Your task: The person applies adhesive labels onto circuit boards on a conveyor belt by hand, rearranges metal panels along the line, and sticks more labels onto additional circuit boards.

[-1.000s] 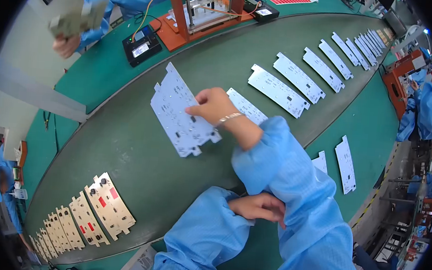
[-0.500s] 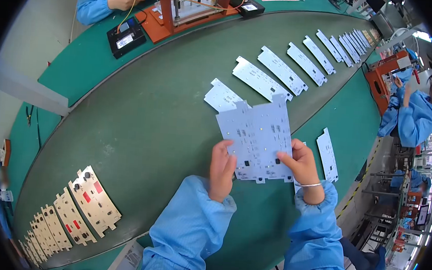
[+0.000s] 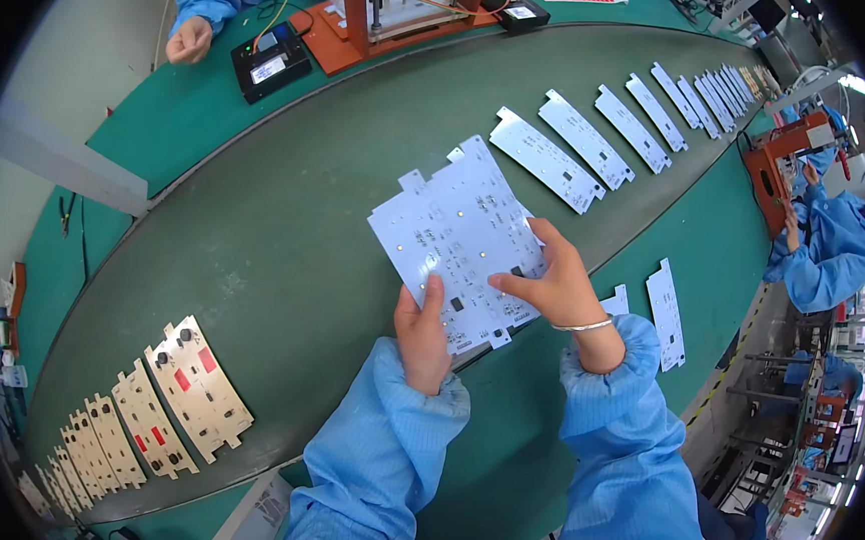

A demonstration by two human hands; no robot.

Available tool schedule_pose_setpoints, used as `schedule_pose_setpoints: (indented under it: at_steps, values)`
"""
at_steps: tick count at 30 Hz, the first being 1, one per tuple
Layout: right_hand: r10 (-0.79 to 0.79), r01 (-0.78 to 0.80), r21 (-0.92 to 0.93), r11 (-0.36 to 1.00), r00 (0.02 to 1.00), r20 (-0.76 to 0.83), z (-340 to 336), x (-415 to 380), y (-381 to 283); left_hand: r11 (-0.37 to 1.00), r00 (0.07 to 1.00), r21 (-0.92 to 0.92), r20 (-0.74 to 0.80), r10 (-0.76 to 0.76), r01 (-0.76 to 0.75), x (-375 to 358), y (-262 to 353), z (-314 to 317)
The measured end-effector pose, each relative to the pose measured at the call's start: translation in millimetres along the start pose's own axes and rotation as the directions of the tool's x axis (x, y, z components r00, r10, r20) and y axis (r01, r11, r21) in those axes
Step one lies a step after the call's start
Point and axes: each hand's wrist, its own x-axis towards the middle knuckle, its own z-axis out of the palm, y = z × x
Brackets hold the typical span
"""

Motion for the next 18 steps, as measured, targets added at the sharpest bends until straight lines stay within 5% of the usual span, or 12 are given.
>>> schedule_pose_setpoints:
  at_steps: [5, 8, 11, 12, 16, 18]
  values:
    - [-0.173, 0.157, -0.225, 0.962, 0.984, -0.051, 14.0, 8.9, 11.4, 0.974, 0.975, 0.136, -0.102, 0.198, -0.183, -1.5, 6.4, 1.6]
    - [0.057, -0.084, -0.582, 0.809, 0.996, -0.065, 28.9, 4.3, -17.0, 0.855, 0.935, 0.419, -0.035, 0.353, -0.307, -7.1, 5.8, 3.2]
    - [-0.149, 0.112, -0.396, 0.911, 0.987, -0.062, 38.8, 5.5, 15.6, 0.814, 0.882, 0.448, -0.107, 0.46, -0.37, 0.8, -1.0, -6.0]
    - [-0.172, 0.152, -0.271, 0.951, 0.984, -0.052, 36.2, 6.4, 17.1, 0.904, 0.911, 0.305, -0.188, 0.367, -0.301, 1.0, 3.8, -6.0]
    - [-0.201, 0.24, -0.385, 0.891, 0.97, 0.139, 42.6, 22.6, 29.8, 0.768, 0.881, 0.581, -0.175, 0.44, -0.268, 5.2, 4.0, -15.9]
    - [-0.43, 0.354, -0.493, 0.795, 0.901, -0.046, 46.5, 19.2, 21.7, 0.658, 0.829, 0.711, -0.195, 0.525, -0.249, 3.2, 6.1, -16.2]
